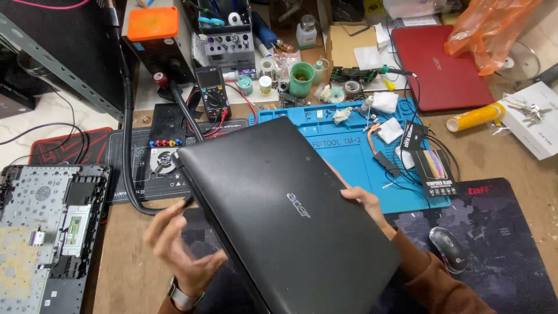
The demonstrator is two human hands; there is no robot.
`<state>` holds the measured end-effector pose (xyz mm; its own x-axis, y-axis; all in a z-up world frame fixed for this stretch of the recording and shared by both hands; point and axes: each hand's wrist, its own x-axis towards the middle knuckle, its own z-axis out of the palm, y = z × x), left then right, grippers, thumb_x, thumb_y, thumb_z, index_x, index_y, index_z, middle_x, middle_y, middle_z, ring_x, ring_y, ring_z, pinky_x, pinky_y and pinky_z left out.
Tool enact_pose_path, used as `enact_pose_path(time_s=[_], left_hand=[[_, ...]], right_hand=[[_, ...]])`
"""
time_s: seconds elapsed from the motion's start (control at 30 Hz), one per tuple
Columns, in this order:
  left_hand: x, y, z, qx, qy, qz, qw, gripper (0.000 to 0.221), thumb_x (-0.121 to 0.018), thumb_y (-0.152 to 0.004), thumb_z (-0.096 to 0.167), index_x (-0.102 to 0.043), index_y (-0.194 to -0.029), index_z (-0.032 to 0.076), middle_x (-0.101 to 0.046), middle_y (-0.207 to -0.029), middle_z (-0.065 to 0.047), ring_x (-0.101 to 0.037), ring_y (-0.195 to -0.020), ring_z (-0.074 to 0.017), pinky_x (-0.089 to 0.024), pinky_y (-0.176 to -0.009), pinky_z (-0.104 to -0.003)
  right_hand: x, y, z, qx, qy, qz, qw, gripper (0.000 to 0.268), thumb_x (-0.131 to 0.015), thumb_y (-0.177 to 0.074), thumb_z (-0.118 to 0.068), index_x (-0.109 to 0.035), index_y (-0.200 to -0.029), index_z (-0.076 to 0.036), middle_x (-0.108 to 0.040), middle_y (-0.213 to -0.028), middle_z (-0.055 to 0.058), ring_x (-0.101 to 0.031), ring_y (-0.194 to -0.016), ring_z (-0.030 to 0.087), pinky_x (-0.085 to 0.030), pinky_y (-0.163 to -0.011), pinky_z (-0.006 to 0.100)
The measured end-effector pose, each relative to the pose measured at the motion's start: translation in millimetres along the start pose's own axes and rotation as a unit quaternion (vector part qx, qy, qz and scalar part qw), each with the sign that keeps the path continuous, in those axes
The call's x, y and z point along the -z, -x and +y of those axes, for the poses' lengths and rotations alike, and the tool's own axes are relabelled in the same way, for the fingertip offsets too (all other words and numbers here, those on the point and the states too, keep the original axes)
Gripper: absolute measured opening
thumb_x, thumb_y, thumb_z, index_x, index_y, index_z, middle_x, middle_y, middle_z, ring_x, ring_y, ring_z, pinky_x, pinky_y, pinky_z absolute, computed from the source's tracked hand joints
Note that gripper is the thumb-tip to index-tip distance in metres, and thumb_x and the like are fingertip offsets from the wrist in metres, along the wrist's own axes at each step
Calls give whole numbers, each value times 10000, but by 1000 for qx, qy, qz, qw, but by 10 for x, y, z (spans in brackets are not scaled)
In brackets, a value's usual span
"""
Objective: Repairing a laptop by removing screws from the back panel and prying the case open for inspection.
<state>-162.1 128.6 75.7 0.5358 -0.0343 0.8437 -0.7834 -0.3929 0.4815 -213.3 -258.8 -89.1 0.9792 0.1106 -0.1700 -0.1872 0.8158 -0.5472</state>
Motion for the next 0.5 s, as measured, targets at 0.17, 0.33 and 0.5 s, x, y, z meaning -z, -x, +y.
enact_pose_path(time_s=[0.17, 0.33, 0.5], left_hand=[[-147, 319, -315, 388, 247, -153, 875, 716, -761, -772, 23, -452, -1416, -4, -561, -1322, -130, -595, -1188, -216, -539, -1032, -334], [-186, 252, -238, 491, 388, -252, 738, 701, -702, -874, 105, -428, -1505, -30, -633, -1384, -153, -640, -1199, -222, -534, -1026, -332], [-294, 687, -504, 586, 405, -214, 669, 679, -595, -829, 25, -505, -1501, -4, -698, -1065, -128, -478, -710, -113, -318, -591, -241]], right_hand=[[-1257, 87, -336, -81, -11, 105, 991, 566, -631, -823, -130, -532, -1376, -67, -759, -878, 158, -731, -647, 247, -613, -580, 340], [-1419, 143, -461, -92, 39, 173, 980, 611, -612, -786, -106, -597, -1395, -55, -710, -1162, 141, -700, -887, 286, -575, -761, 399], [-1738, 61, -803, -143, 225, 231, 936, 762, -628, -832, -150, -471, -1577, -129, -686, -1302, 167, -668, -1090, 314, -547, -931, 413]])
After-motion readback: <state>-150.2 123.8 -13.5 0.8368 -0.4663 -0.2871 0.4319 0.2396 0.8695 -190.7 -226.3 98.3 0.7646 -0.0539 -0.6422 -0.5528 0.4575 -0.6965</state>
